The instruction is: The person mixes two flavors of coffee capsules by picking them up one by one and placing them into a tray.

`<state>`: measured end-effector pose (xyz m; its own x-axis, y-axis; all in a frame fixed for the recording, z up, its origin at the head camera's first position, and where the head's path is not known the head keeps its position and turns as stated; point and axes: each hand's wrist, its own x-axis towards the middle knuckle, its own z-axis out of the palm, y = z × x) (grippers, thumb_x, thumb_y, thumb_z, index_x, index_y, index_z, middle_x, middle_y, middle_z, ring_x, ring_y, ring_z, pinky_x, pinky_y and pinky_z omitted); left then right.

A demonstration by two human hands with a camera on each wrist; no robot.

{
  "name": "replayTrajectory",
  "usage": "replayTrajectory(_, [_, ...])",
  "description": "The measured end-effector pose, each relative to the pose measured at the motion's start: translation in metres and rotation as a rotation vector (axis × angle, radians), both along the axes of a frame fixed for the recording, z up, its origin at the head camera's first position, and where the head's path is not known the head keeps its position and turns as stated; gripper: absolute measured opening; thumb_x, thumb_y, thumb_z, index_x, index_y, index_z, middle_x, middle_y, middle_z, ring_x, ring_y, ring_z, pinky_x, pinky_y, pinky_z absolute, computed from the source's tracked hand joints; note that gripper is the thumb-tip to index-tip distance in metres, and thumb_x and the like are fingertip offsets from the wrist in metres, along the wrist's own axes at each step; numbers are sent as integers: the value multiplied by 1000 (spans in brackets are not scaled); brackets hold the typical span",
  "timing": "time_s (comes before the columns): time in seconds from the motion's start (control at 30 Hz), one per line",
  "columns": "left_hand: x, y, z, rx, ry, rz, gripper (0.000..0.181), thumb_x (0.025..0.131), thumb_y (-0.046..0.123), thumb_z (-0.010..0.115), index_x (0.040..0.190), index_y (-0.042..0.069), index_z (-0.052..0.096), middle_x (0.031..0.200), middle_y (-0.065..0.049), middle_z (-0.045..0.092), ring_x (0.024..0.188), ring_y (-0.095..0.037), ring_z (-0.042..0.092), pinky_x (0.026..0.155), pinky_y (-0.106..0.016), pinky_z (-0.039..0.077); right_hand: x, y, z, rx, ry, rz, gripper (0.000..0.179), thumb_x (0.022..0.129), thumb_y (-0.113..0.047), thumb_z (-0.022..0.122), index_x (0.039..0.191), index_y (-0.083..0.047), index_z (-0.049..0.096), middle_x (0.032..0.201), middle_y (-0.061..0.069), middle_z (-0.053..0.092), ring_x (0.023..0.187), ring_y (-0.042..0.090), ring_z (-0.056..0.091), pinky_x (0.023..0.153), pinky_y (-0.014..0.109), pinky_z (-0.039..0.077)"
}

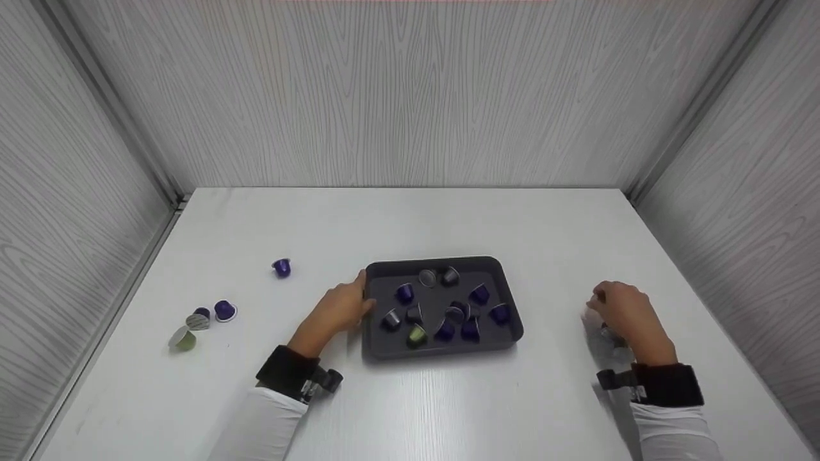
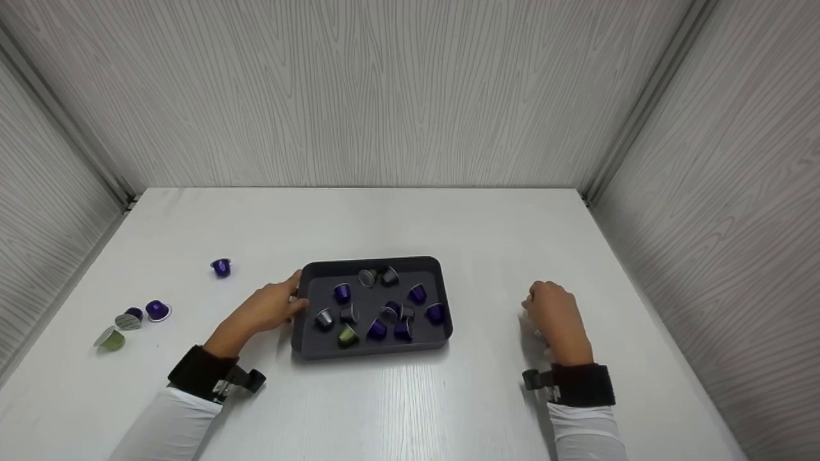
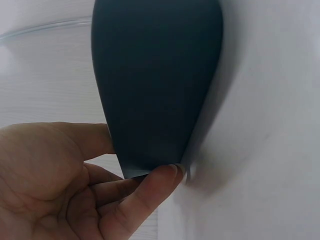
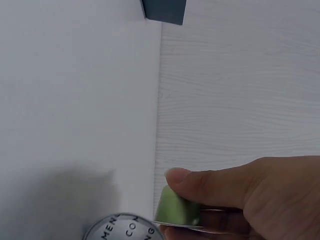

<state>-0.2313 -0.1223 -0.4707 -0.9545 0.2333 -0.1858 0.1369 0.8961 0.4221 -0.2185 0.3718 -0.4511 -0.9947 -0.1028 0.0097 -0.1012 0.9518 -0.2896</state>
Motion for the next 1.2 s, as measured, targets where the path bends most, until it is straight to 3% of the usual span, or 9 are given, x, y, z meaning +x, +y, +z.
replayTrajectory(0.17, [0,0,0,9,4,1,72,101,29,55,153,-5,19,121,-29,60,104,-38,63,92,-49,49,3,-17,5,-29,73,23,30,91,-8,66,114,11,63,102,26,66,93,43,63,79,55,50])
replayTrajectory(0.3, [0,-1,0,17,-6,2,71,101,29,55,153,-5,19,125,-29,59,110,-40,60,95,-50,47,3,-29,7,-47,96,27,30,92,-4,64,119,9,61,107,26,66,97,43,62,80,55,50])
replayTrajectory(0.43, [-1,-1,-1,25,-3,-4,71,101,29,55,153,-4,20,123,-29,60,110,-41,60,95,-51,47,1,-42,8,-53,102,47,31,91,0,63,120,10,59,101,23,67,92,40,63,77,54,50])
replayTrajectory(0.67, [0,-2,-1,36,33,-18,70,100,29,56,152,-6,22,116,-29,62,104,-41,63,91,-51,48,-6,-63,7,-14,156,108,29,88,-3,69,113,10,63,99,23,67,91,40,64,77,54,51])
replayTrajectory(0.9, [0,-2,-1,36,51,-20,69,100,28,57,151,-6,24,115,-30,62,102,-42,63,89,-51,49,-10,-84,8,7,199,184,24,85,-8,75,103,6,67,90,15,67,83,34,65,72,50,52])
replayTrajectory(1.2, [0,-2,-1,42,33,-9,69,101,28,54,151,-7,23,120,-30,60,104,-40,62,92,-50,48,-13,-117,18,14,209,260,20,85,-9,75,101,2,69,90,11,66,82,29,64,71,48,51])
